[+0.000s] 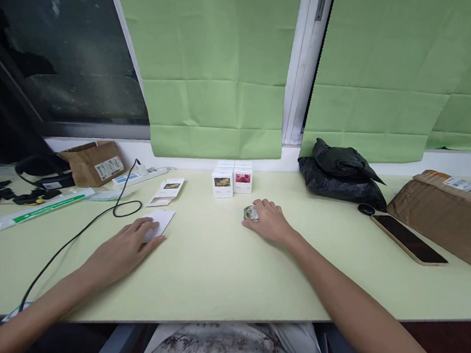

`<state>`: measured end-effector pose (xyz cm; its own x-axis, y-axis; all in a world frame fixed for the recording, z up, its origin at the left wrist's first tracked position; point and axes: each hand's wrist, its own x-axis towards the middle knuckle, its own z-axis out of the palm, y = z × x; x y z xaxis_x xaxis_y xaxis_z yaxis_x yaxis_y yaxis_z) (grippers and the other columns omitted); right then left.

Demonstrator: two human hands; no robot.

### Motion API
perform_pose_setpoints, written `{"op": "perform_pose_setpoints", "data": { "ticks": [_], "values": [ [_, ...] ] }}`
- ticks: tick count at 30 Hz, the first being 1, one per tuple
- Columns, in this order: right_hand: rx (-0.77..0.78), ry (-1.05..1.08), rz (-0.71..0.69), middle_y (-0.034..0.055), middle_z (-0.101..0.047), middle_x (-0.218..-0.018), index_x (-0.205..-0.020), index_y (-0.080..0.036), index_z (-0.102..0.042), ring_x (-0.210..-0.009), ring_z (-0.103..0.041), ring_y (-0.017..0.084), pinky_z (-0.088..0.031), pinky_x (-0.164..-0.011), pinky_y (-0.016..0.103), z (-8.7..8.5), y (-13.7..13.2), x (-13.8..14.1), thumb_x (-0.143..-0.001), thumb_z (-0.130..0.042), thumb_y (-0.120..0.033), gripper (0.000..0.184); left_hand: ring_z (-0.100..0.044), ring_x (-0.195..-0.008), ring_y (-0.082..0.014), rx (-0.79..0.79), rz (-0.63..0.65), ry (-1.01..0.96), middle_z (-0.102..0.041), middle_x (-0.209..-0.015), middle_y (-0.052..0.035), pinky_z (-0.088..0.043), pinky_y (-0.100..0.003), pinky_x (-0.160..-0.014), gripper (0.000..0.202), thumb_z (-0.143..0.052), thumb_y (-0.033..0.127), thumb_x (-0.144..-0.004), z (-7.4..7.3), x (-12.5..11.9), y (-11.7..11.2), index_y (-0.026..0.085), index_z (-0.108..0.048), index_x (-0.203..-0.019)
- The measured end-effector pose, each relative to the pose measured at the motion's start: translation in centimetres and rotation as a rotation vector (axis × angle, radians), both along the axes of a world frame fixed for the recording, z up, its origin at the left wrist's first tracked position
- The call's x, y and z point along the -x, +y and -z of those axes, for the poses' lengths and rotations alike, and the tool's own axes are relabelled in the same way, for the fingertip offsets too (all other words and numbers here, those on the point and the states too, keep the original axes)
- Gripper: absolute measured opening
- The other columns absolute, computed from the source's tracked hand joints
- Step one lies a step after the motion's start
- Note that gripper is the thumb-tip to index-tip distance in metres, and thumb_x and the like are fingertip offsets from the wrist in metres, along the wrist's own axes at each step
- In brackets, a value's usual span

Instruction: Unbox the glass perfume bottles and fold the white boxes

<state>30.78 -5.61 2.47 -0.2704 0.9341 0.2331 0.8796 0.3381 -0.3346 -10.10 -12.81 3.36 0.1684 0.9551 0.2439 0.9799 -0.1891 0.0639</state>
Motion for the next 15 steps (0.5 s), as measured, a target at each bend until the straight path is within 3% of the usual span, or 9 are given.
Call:
{"op": "perform_pose_setpoints", "data": {
  "ticks": [4,7,10,12,15],
  "values": [
    [0.025,-0.008,0.013,0.0140,-0.063,-0.122,-0.129,-0.021,-0.056,-0.111,-0.057,0.033,-0.039,-0.093,0.041,-0.1,0.1,-0.1,-0.091,-0.060,-0.065,0.058,-0.057,-0.132,-0.0367,0.014,-0.039,0.033,-0.051,-0.151,-0.0163,-0.046,-0.050,-0.107,0.053,-0.030,0.050,-0.103,1.4,1.5,0.0,0.019,-0.057,-0.137],
    [0.021,-0.007,0.005,0.0138,-0.064,-0.122,-0.127,-0.021,-0.057,-0.109,-0.057,0.033,-0.039,-0.092,0.040,-0.1,0.0,-0.2,-0.092,-0.060,-0.064,0.055,-0.037,-0.151,-0.0405,0.107,-0.058,0.008,-0.039,-0.163,-0.0194,-0.036,-0.056,-0.117,0.062,-0.028,0.049,-0.103,1.9,3.0,0.3,0.013,-0.048,-0.149],
    [0.014,-0.008,-0.002,0.0139,-0.064,-0.122,-0.127,-0.021,-0.057,-0.109,-0.057,0.033,-0.039,-0.092,0.040,-0.1,0.0,-0.2,-0.093,-0.059,-0.063,0.053,-0.013,-0.159,-0.0416,0.214,-0.102,-0.036,-0.018,-0.173,-0.0170,-0.024,-0.062,-0.123,0.071,-0.028,0.050,-0.103,2.0,3.7,0.1,0.012,-0.029,-0.164],
    [0.011,-0.009,-0.004,0.0139,-0.064,-0.122,-0.127,-0.021,-0.057,-0.110,-0.057,0.033,-0.039,-0.092,0.040,-0.1,0.0,-0.1,-0.093,-0.059,-0.062,0.053,-0.006,-0.160,-0.0412,0.254,-0.135,-0.051,-0.010,-0.174,-0.0140,-0.019,-0.062,-0.124,0.074,-0.027,0.050,-0.103,2.0,4.1,-0.2,0.014,-0.020,-0.167],
    [0.017,-0.010,-0.005,0.0138,-0.063,-0.122,-0.127,-0.021,-0.057,-0.110,-0.057,0.033,-0.040,-0.092,0.039,-0.1,0.0,-0.2,-0.093,-0.059,-0.062,0.053,-0.004,-0.160,-0.0406,0.255,-0.166,-0.048,-0.008,-0.175,-0.0123,-0.016,-0.061,-0.125,0.074,-0.027,0.051,-0.103,2.3,4.9,-0.7,0.015,-0.018,-0.167]
  ]
}}
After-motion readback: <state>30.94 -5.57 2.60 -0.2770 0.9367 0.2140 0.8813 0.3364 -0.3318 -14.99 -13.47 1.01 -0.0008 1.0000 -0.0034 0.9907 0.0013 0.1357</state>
